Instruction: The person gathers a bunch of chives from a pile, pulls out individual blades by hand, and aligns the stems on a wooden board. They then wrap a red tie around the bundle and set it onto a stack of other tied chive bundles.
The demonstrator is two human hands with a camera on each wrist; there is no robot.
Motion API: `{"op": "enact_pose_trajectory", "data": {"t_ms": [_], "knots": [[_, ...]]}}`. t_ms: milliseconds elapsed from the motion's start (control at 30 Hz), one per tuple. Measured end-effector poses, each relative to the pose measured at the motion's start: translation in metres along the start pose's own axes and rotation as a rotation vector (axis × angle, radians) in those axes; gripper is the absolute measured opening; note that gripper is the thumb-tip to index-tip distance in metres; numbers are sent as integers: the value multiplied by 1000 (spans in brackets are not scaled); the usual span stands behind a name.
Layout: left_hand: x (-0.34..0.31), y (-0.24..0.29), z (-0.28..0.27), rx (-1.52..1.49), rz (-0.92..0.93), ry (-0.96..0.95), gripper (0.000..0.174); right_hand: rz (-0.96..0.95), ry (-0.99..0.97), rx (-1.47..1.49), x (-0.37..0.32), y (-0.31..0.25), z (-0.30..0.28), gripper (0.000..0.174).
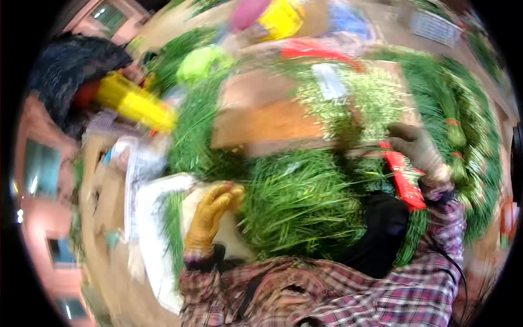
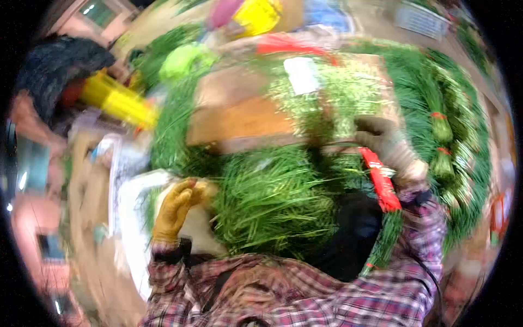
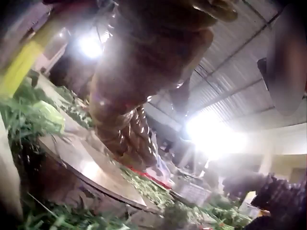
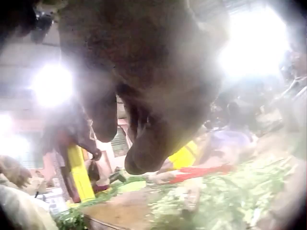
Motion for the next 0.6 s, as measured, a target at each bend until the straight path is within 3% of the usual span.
{"op": "enact_pose_trajectory", "data": {"t_ms": [67,133,167,200,267,300,333,400,533,600], "knots": [[-33,25,-56,-68,89,108,41,-36,-140,217,12,-43,32,30],[-75,39,-108,-187,266,137,41,27,-401,358,18,-91,68,30],[-88,21,-137,-173,248,248,42,-39,-441,203,21,-101,91,31],[-113,22,-170,-202,315,303,39,-163,-458,258,24,-127,115,30],[-155,-8,-227,-198,253,622,35,-312,-553,159,23,-161,163,30],[-174,-29,-248,-177,227,765,32,-190,-588,86,14,-190,183,31],[-193,-47,-260,-6,192,811,42,-372,-569,33,18,-202,212,33],[-227,-72,-278,135,227,973,50,-420,-685,30,12,-239,258,33],[-274,-137,-326,287,47,1085,60,-498,-797,132,5,-291,345,35],[-284,-164,-343,633,-136,1027,62,-535,-790,256,14,-315,382,39]]}}
Point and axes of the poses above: each hand's wrist, its own x-axis towards the middle knuckle, its own z-axis out of the palm, y = z × x, the point moved 5 cm from there along x, towards the middle knuckle, and after that the axes turned 13 degrees about -x, right-handed, at the moved point
